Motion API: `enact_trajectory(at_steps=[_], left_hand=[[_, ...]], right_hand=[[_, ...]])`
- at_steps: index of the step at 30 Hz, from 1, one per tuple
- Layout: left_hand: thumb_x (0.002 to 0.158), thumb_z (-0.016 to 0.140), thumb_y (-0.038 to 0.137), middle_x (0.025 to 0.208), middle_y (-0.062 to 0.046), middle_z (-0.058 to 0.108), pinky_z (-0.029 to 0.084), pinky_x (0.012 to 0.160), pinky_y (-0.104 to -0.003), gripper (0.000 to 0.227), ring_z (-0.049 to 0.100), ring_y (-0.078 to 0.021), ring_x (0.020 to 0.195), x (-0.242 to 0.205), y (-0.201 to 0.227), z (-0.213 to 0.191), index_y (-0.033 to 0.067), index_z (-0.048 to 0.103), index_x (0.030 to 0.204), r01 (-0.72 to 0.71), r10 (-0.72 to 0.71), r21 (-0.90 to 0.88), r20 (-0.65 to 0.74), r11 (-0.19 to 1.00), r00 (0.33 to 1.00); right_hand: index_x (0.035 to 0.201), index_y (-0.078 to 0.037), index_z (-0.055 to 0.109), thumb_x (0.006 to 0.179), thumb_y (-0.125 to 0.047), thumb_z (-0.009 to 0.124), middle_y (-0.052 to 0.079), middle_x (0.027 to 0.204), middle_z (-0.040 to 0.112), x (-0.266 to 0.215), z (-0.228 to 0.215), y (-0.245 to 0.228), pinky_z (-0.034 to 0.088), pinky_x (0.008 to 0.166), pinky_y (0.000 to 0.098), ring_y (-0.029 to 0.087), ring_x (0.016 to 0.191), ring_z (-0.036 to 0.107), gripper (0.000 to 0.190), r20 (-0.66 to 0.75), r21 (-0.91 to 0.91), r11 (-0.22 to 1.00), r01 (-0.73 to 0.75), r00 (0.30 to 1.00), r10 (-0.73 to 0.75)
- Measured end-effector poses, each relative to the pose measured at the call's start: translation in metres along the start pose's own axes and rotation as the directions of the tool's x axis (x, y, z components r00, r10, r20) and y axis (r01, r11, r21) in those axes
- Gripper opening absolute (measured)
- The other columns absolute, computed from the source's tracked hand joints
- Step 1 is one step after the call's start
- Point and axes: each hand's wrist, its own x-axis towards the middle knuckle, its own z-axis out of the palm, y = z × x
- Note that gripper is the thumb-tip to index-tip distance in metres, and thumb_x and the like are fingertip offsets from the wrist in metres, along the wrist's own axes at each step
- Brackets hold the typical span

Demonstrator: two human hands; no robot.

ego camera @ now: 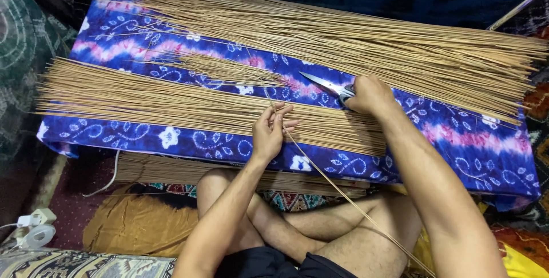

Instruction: The person uses scissors to trim the ends of long dried sticks and then begins threading a thin string through them to bind them together while sitting cross-legged.

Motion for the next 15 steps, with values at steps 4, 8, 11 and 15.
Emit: enact_trajectory(at_steps=[4,8,11,15], left_hand=[[0.108,0.036,0.000,0.129,-0.023,0.069,0.067,0.079,-0.038,0.035,0.076,-0.0352,0.096,-0.001,0.005,0.000,0.0010,0.051,0.139,-0.003,0.003,0.025,-0.002,1.000,1.000],[0.107,0.037,-0.001,0.126,-0.024,0.071,0.067,0.077,-0.040,0.034,0.075,-0.0370,0.094,-0.003,0.002,-0.003,-0.0009,0.051,0.138,-0.042,0.043,0.088,-0.011,0.995,0.999],[0.107,0.038,-0.002,0.124,-0.025,0.071,0.067,0.075,-0.040,0.034,0.076,-0.0376,0.092,-0.004,0.003,-0.003,-0.0012,0.052,0.138,-0.063,0.065,0.113,-0.017,0.992,0.998],[0.106,0.039,-0.003,0.121,-0.024,0.072,0.067,0.074,-0.044,0.035,0.076,-0.0394,0.089,-0.006,-0.005,-0.001,-0.0014,0.052,0.138,-0.095,0.097,0.173,0.001,0.980,0.995]], right_hand=[[0.097,-0.003,0.080,0.062,-0.027,0.080,0.024,0.095,0.077,-0.009,-0.012,0.004,0.056,0.087,0.0596,0.048,0.106,0.072,0.042,0.068,0.152,0.988,0.015,0.997,-0.026],[0.088,-0.007,0.078,0.063,-0.043,0.089,0.017,0.078,0.074,-0.028,-0.034,-0.001,0.053,0.082,0.0509,0.039,0.093,0.074,0.045,0.175,0.250,0.966,0.073,0.977,-0.119],[0.087,-0.003,0.075,0.065,-0.054,0.087,0.022,0.080,0.074,-0.044,-0.054,-0.022,0.051,0.085,0.0527,0.042,0.096,0.072,0.057,0.268,0.261,0.962,0.085,0.950,-0.157],[0.078,-0.008,0.073,0.062,-0.071,0.084,0.020,0.078,0.074,-0.053,-0.057,-0.046,0.052,0.088,0.0527,0.042,0.099,0.073,0.066,0.328,0.162,0.980,0.114,0.931,-0.163]])
